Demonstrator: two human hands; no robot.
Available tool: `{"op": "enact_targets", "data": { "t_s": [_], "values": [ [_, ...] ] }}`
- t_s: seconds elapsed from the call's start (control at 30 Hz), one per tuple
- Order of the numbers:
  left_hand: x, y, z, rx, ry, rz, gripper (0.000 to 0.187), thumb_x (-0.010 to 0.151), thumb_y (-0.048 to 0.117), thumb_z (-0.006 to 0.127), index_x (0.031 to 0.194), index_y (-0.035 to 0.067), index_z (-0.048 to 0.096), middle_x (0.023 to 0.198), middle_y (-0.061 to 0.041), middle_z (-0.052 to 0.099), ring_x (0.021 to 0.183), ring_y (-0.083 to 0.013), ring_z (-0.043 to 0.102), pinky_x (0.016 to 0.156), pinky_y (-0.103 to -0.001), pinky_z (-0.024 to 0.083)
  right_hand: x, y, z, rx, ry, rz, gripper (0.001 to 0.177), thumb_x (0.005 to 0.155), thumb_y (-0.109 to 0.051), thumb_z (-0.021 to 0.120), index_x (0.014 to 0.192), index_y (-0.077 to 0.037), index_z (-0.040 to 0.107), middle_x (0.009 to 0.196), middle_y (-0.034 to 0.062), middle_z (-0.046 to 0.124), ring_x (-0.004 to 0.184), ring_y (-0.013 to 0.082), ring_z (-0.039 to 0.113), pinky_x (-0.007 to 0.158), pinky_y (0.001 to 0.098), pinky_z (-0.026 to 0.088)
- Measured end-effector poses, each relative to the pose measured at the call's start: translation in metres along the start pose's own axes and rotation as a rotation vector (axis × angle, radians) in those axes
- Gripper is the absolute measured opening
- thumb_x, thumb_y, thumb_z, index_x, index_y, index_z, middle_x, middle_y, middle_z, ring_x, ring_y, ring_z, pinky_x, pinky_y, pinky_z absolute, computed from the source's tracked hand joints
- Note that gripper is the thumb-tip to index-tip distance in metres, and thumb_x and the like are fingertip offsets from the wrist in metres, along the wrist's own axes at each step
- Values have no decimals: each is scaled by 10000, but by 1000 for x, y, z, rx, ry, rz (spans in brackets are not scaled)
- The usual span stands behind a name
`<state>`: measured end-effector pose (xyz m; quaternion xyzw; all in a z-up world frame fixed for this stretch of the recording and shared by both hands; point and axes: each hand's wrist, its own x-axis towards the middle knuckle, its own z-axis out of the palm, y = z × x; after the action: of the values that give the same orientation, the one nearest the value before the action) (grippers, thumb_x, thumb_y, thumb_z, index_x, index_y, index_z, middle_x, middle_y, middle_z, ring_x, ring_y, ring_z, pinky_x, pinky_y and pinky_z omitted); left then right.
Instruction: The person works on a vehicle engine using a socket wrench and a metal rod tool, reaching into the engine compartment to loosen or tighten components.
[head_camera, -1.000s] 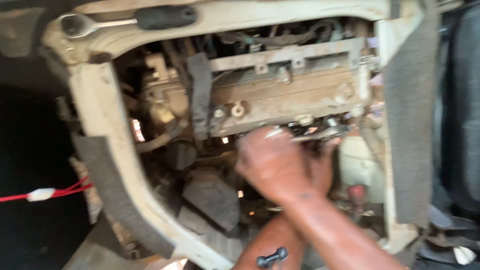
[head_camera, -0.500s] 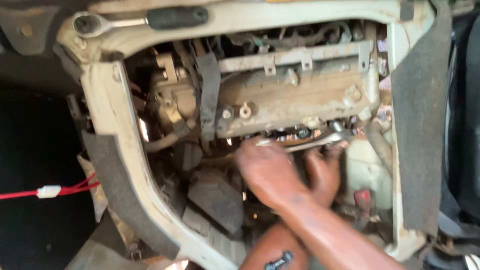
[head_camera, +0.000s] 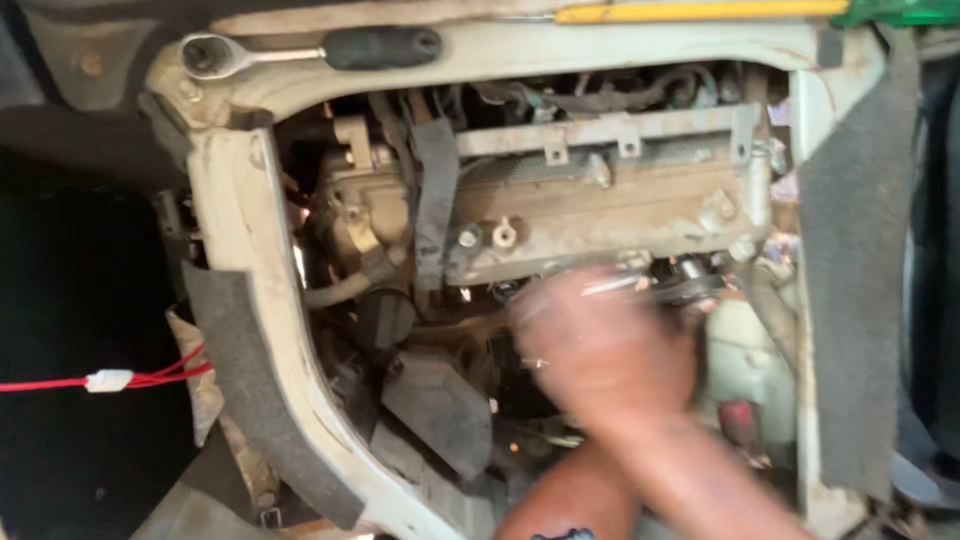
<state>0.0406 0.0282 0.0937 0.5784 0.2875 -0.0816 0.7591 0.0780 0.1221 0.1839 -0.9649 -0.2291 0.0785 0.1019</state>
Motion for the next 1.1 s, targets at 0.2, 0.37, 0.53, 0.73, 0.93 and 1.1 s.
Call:
{"op": "enact_targets", "data": {
  "t_s": [0.2,0.37,0.53,0.73,0.93,1.1],
  "values": [
    [-14,-3,-3,18,23,-51,455,830,247,798,1236,52,729,1016,-120,741,864,-217,653,790,-367,546,-9,37,-24,-255,136,301,235,839,-191,669,1040,-69,682,1077,155,655,1062,351,639,961,500,497],
    [-34,-5,-10,68,25,-90,467,829,259,793,1242,52,725,1027,-122,744,876,-220,655,800,-368,546,-37,-25,-9,68,-90,-38,257,842,-196,670,1066,-71,677,1086,158,649,1065,358,637,968,510,491],
    [-24,-14,-15,75,35,-96,479,827,271,788,1248,52,722,1038,-125,747,887,-223,657,810,-369,545,-39,15,-14,-352,25,197,429,855,-394,628,1122,-58,639,1118,187,639,1078,371,630,951,514,479],
    [-19,-4,-13,67,3,-73,494,825,285,782,1255,52,717,1051,-128,751,900,-226,659,822,-370,544,-32,-5,20,-570,-219,188,524,925,-465,589,1283,-81,583,1384,176,586,1290,314,567,1124,472,425],
    [-13,-3,-10,99,-52,-124,508,823,299,776,1263,51,713,1065,-130,755,914,-230,661,834,-372,544,-40,64,-19,-187,136,375,374,940,-311,627,1244,-96,599,1398,162,577,1312,311,532,1138,470,411],
    [-18,-14,-6,-43,-131,-141,503,854,304,787,1251,5,712,1116,-155,764,958,-251,670,870,-365,533,-52,35,27,-1,82,415,463,944,-393,539,1229,-32,582,1304,177,609,1247,308,558,1073,453,446]
  ]
}}
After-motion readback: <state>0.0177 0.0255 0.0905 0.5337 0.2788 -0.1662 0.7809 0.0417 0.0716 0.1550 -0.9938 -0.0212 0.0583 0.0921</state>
